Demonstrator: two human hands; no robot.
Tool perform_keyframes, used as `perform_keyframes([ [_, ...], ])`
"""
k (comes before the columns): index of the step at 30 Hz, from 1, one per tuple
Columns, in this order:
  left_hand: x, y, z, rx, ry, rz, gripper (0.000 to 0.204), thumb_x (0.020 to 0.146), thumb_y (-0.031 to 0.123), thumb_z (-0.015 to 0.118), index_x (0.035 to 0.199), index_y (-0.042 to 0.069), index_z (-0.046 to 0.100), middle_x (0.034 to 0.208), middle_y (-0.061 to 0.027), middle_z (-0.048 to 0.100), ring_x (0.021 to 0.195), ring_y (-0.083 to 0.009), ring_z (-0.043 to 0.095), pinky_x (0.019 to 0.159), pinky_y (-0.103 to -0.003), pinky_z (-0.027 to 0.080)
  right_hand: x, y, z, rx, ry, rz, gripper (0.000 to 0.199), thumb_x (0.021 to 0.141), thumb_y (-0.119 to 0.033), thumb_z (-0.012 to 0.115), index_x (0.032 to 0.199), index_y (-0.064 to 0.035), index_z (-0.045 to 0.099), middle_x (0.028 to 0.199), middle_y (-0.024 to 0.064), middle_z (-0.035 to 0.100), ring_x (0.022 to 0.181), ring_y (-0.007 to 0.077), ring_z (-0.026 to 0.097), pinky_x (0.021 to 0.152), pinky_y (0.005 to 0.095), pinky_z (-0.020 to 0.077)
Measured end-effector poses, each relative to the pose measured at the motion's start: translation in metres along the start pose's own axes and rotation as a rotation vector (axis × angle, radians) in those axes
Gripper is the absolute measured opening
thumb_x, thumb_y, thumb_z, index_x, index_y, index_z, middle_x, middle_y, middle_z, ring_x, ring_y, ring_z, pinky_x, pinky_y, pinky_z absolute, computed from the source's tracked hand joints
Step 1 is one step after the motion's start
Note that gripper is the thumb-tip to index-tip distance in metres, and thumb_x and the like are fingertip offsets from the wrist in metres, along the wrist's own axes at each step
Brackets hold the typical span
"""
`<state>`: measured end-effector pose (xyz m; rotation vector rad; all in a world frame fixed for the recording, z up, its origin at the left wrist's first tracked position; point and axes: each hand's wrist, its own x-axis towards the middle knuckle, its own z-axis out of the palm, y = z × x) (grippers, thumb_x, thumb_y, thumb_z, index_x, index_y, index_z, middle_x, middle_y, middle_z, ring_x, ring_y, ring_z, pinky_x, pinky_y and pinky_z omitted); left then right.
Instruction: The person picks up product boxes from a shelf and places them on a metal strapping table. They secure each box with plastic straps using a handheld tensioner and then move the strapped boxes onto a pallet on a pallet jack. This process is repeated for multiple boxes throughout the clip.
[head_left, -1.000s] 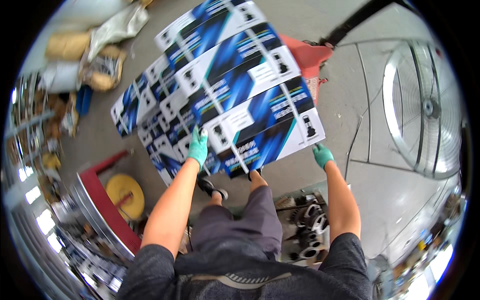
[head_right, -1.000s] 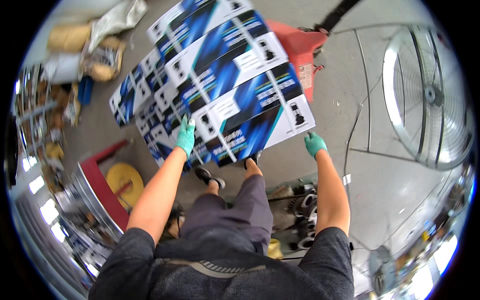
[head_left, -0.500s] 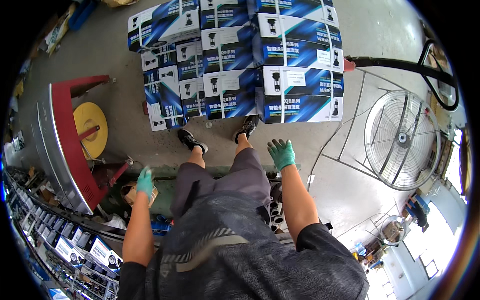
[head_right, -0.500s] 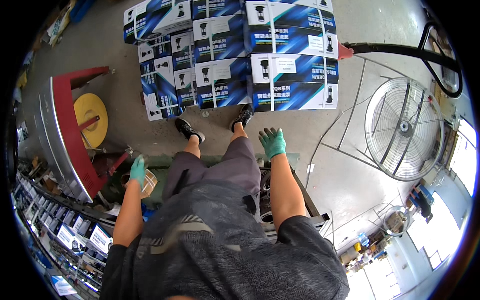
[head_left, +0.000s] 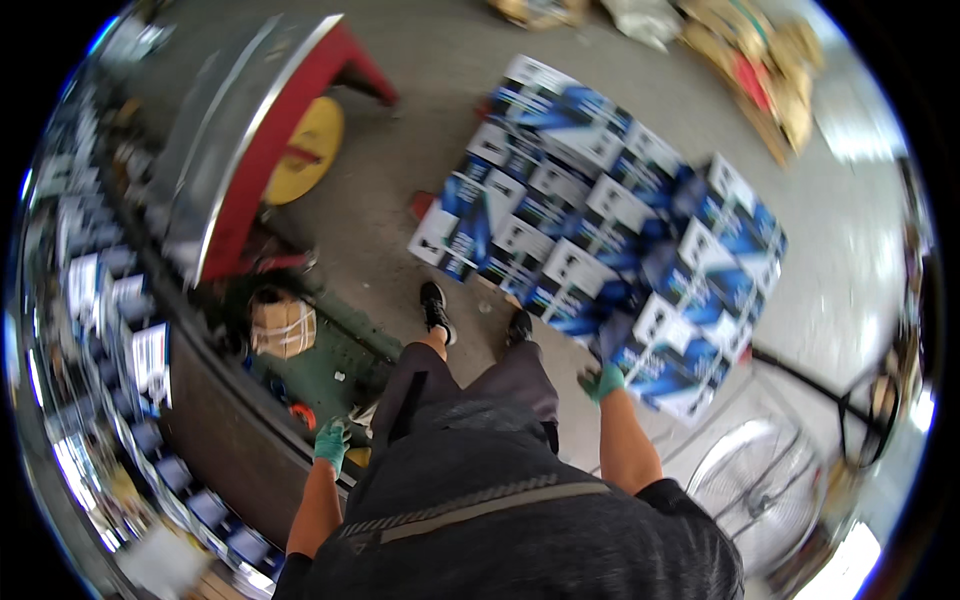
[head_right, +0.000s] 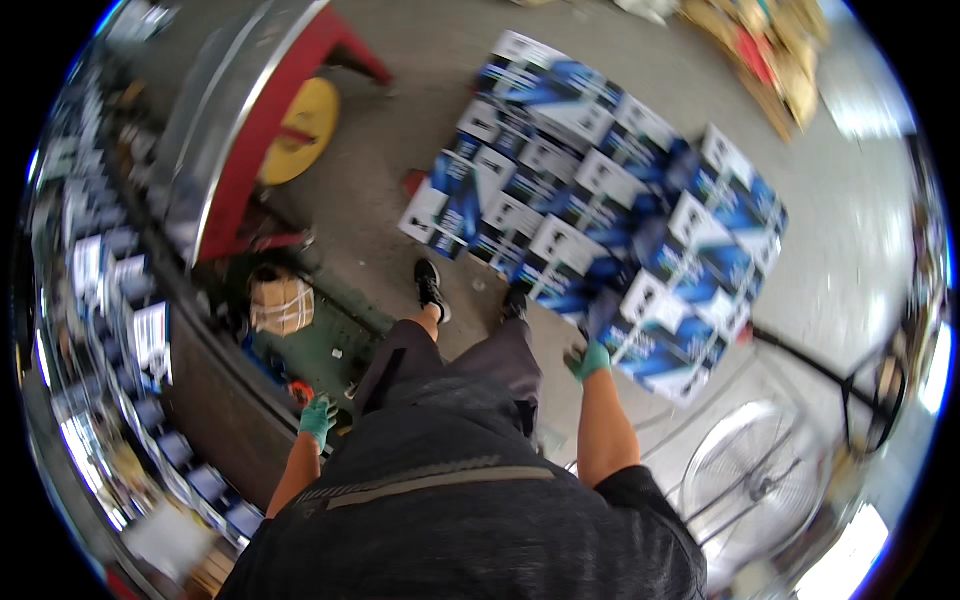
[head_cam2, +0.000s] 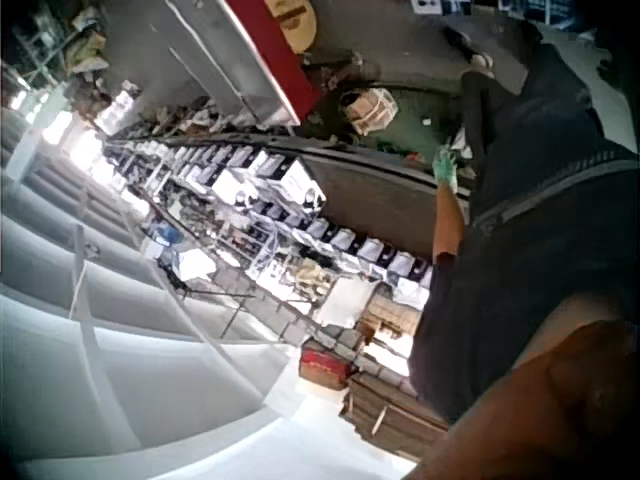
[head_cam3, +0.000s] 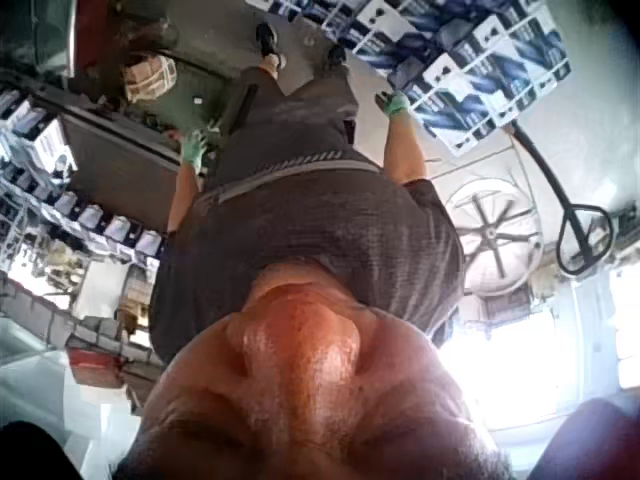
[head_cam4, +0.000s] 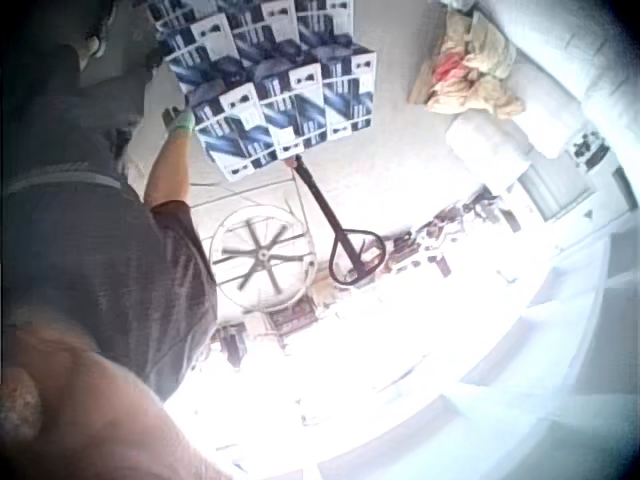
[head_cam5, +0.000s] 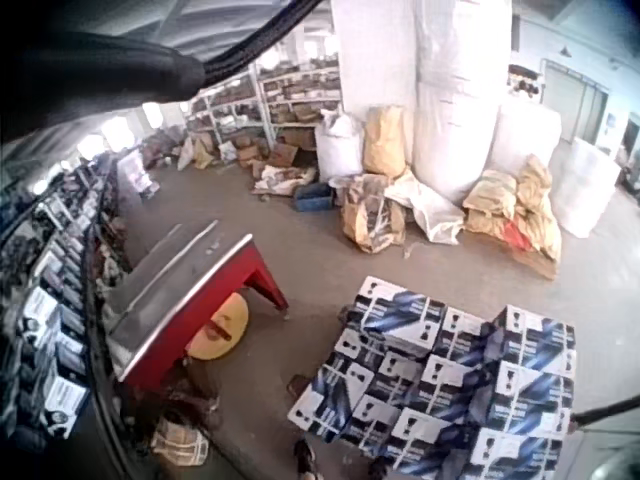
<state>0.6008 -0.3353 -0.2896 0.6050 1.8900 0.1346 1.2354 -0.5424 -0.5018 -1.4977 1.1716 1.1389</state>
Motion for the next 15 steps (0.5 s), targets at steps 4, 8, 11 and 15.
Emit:
perform_keyframes([
  [4,-0.032,-0.003,0.019,-0.083,0.052,0.047,0.039,0.105,0.027,0.055,0.14,0.009,0.053,0.129,-0.0087,0.064,0.112,-0.0226,0.064,0.094,-0.038,0.049,0.058,-0.005,-0.034,-1.225,-0.192,-0.134,0.031,0.101,-0.034,0.038,0.117,-0.0171,0.058,0.113,0.0108,0.068,0.085,0.0292,0.065,0.067,0.0511,0.051],
  [8,-0.063,0.026,0.016,-0.005,0.2,0.217,0.034,0.105,0.02,0.054,0.136,0.004,0.057,0.127,-0.0105,0.065,0.108,-0.0182,0.065,0.095,-0.031,0.049,-0.008,-0.049,0.03,-0.893,-0.354,-0.027,0.02,0.098,-0.025,0.049,0.109,-0.0132,0.06,0.091,0.0083,0.068,0.069,0.0258,0.065,0.06,0.044,0.0544],
  [11,-0.002,0.003,-0.019,-0.239,0.249,0.402,0.042,0.105,0.02,0.054,0.143,0.004,0.049,0.129,-0.0089,0.064,0.111,-0.0212,0.063,0.093,-0.034,0.049,-0.057,-0.06,0.106,-0.967,-0.26,-0.263,0.019,0.098,-0.025,0.051,0.113,-0.017,0.059,0.091,0.008,0.068,0.072,0.0257,0.066,0.063,0.0465,0.0558],
  [15,0.006,0.079,-0.078,-0.562,0.29,0.416,0.039,0.105,0.014,0.053,0.142,0.002,0.05,0.126,-0.0095,0.065,0.108,-0.0181,0.063,0.094,-0.031,0.051,-0.106,-0.07,0.206,-1.037,-0.269,-0.408,0.025,0.099,-0.028,0.051,0.121,-0.0179,0.057,0.098,0.0076,0.068,0.073,0.0261,0.066,0.063,0.045,0.0552],
])
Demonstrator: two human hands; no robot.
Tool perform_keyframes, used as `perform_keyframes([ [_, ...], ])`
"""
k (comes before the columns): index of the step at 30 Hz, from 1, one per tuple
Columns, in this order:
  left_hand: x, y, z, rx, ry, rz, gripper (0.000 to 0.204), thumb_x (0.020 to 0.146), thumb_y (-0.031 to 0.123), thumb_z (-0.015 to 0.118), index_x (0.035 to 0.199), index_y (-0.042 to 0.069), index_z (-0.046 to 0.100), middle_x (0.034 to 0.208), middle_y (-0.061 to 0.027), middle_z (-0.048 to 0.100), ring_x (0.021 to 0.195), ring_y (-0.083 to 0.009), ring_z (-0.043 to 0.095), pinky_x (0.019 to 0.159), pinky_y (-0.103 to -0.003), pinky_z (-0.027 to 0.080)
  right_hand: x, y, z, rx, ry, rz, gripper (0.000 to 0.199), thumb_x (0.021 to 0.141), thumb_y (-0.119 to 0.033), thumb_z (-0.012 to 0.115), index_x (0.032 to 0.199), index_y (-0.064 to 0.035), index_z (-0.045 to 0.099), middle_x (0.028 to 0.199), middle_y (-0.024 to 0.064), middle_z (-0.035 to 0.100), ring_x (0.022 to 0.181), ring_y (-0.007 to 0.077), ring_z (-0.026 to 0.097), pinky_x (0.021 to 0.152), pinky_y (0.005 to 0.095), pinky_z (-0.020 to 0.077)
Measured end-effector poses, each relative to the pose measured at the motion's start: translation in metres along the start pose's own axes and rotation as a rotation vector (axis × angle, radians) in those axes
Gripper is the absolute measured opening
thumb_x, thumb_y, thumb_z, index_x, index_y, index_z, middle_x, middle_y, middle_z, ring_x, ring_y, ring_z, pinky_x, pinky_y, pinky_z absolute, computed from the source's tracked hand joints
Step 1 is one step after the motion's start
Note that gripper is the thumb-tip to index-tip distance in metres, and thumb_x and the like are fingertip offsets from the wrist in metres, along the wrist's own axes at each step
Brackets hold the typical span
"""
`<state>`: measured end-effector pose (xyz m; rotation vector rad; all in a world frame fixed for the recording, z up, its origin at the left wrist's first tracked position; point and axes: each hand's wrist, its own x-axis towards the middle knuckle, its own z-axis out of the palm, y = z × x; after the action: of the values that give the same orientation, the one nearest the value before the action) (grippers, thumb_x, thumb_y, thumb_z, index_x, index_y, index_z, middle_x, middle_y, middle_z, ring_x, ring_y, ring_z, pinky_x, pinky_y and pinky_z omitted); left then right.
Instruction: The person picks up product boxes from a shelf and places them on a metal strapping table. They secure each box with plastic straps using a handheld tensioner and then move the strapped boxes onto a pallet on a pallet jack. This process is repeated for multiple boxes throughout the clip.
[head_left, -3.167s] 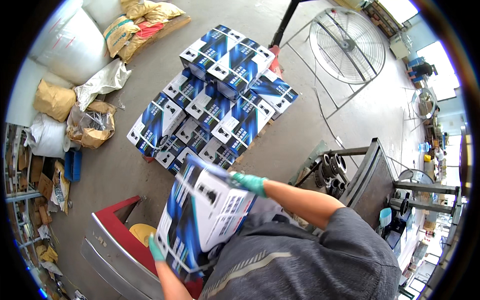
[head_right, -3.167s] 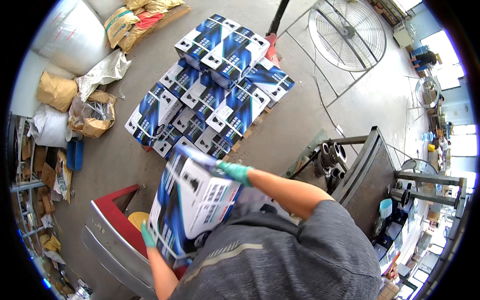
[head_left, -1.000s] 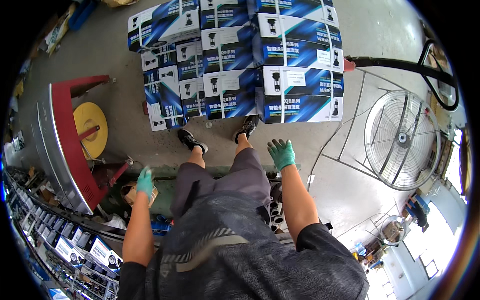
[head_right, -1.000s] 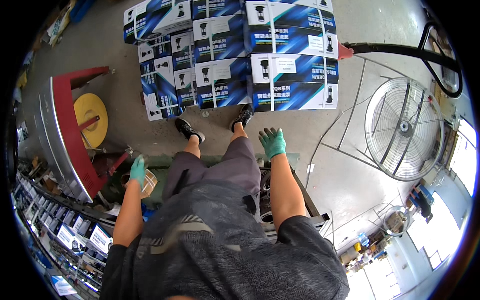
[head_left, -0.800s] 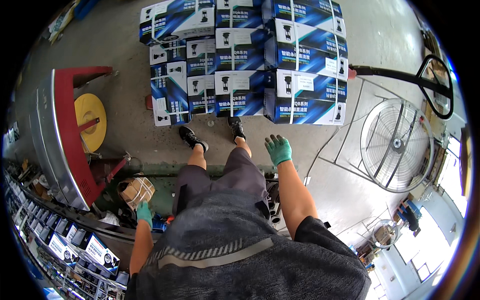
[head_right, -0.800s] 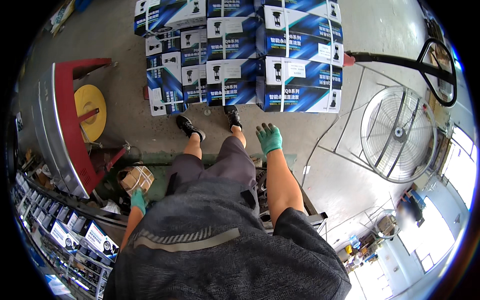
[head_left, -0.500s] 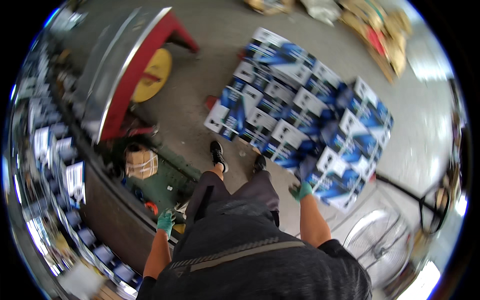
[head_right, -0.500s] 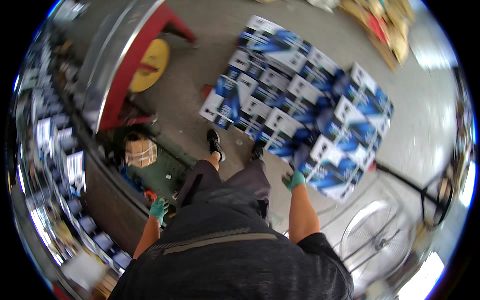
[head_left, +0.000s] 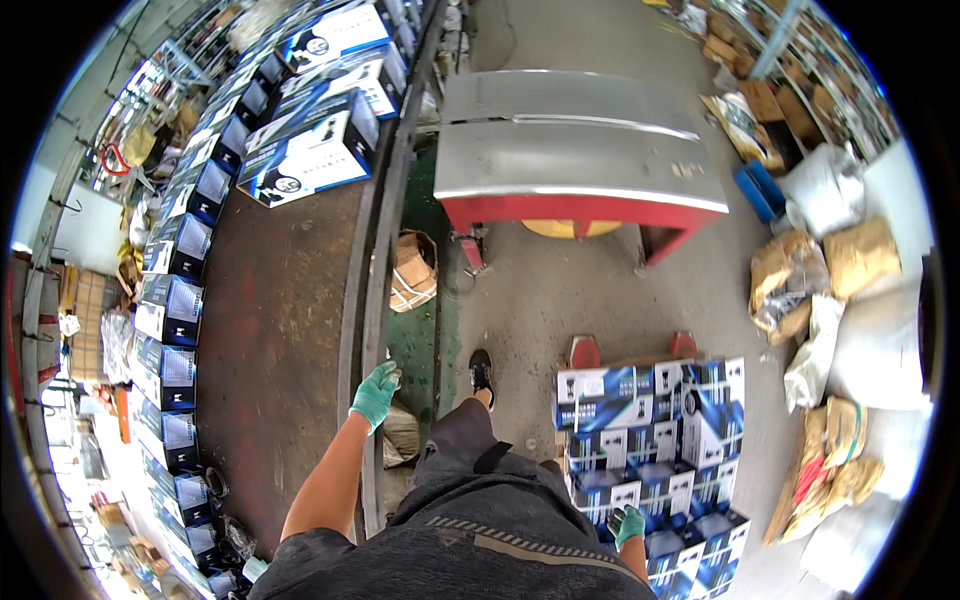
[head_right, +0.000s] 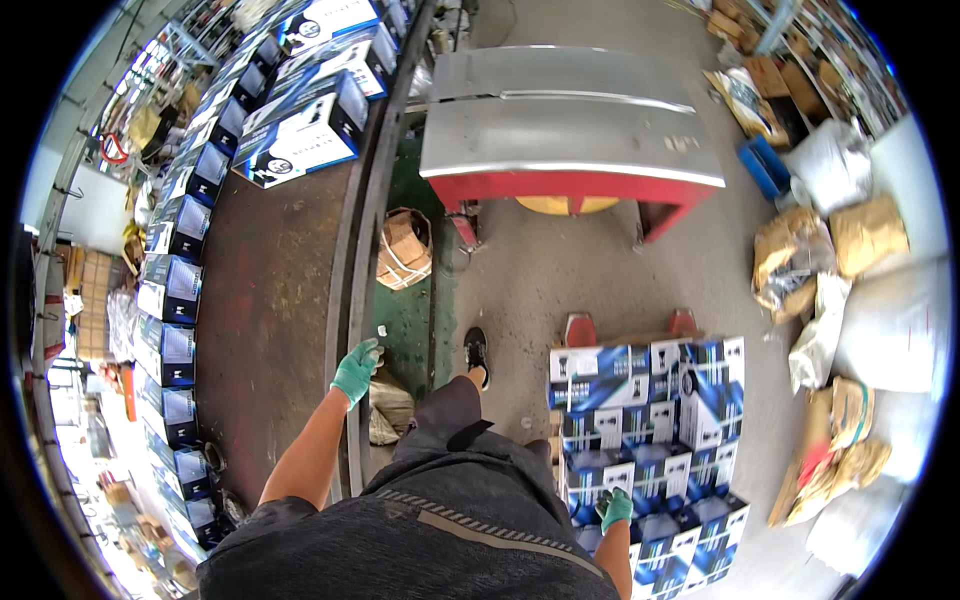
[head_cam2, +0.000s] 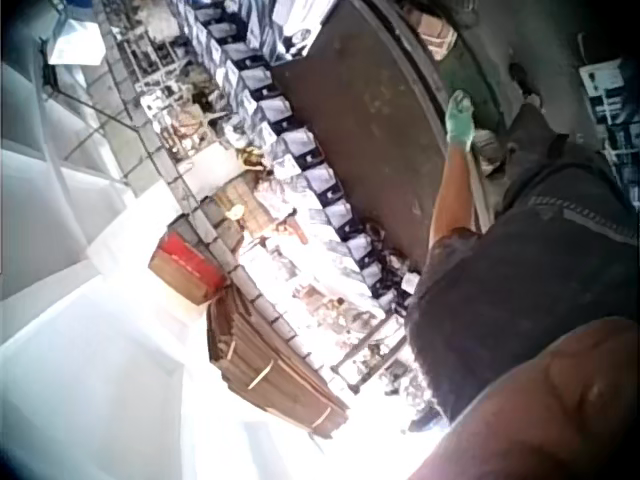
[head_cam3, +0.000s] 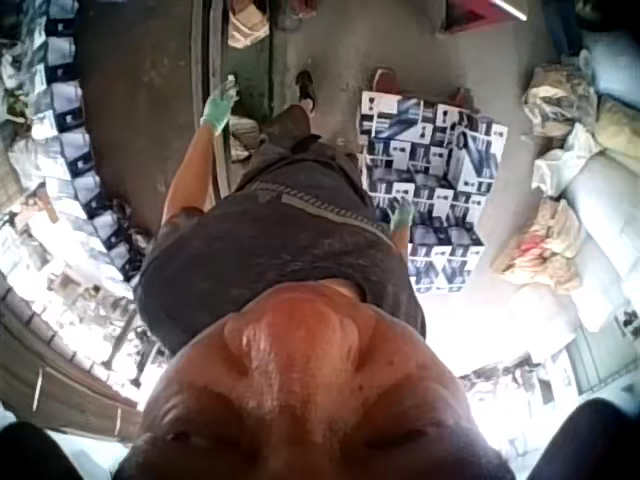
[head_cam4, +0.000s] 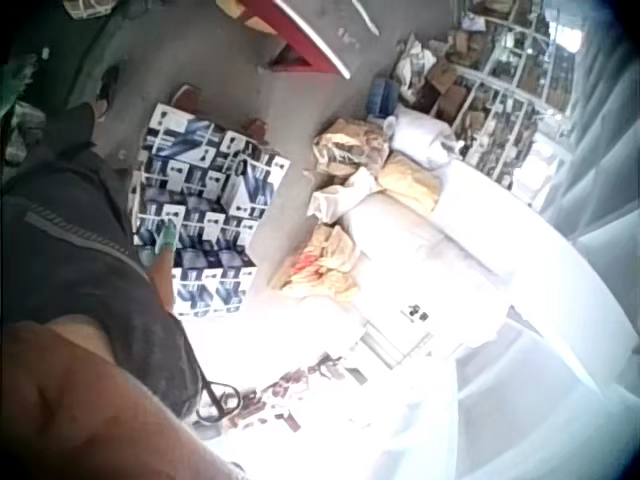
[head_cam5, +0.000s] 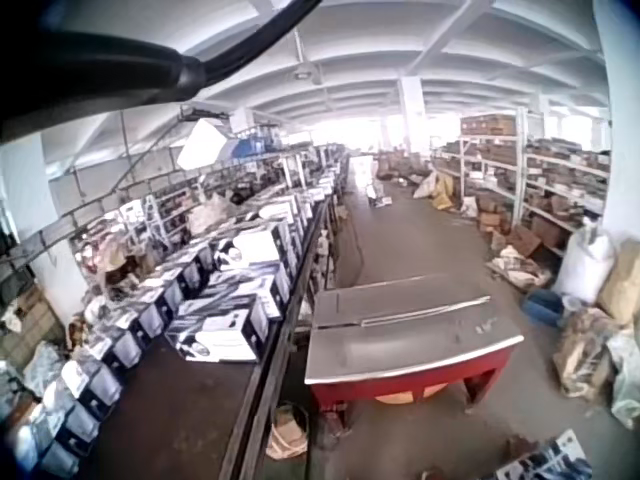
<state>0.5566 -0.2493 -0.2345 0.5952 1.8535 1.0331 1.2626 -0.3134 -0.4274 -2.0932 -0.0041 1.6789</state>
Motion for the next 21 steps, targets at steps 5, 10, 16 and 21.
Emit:
perform_keyframes([
  [5,0.097,0.068,-0.057,-0.107,0.155,0.062,0.035,0.104,0.009,0.053,0.138,0.004,0.053,0.118,-0.0036,0.065,0.098,-0.0123,0.063,0.088,-0.027,0.053,-0.002,-0.124,0.114,-0.118,-0.039,-0.157,0.031,0.098,-0.021,0.049,0.128,-0.0195,0.053,0.098,0.0082,0.068,0.07,0.0242,0.065,0.061,0.0405,0.0546],
  [10,0.187,0.115,-0.112,-0.207,0.315,0.089,0.037,0.104,0.012,0.055,0.141,0.009,0.053,0.119,-0.002,0.064,0.097,-0.0128,0.062,0.085,-0.028,0.052,-0.025,-0.251,0.273,-0.234,-0.22,-0.309,0.03,0.101,-0.022,0.05,0.131,-0.0174,0.052,0.104,0.0101,0.07,0.077,0.0246,0.067,0.067,0.0398,0.0562],
  [16,0.257,0.146,-0.175,-0.327,0.646,0.094,0.041,0.101,0.009,0.057,0.142,0.012,0.053,0.125,0.0001,0.062,0.101,-0.0107,0.059,0.082,-0.026,0.05,-0.063,-0.421,0.499,-0.698,-0.41,-0.701,0.031,0.101,-0.025,0.054,0.127,-0.0093,0.059,0.105,0.0122,0.07,0.081,0.0229,0.067,0.071,0.0373,0.0546],
  [21,0.279,0.189,-0.228,-0.388,0.87,0.133,0.043,0.101,0.013,0.059,0.144,0.012,0.051,0.133,-0.0022,0.06,0.115,-0.0147,0.057,0.093,-0.033,0.049,-0.237,-0.528,0.776,-1.02,-0.727,-1.285,0.04,0.098,-0.027,0.059,0.129,-0.0025,0.06,0.125,0.0207,0.066,0.116,0.0328,0.063,0.1,0.0396,0.0472],
])
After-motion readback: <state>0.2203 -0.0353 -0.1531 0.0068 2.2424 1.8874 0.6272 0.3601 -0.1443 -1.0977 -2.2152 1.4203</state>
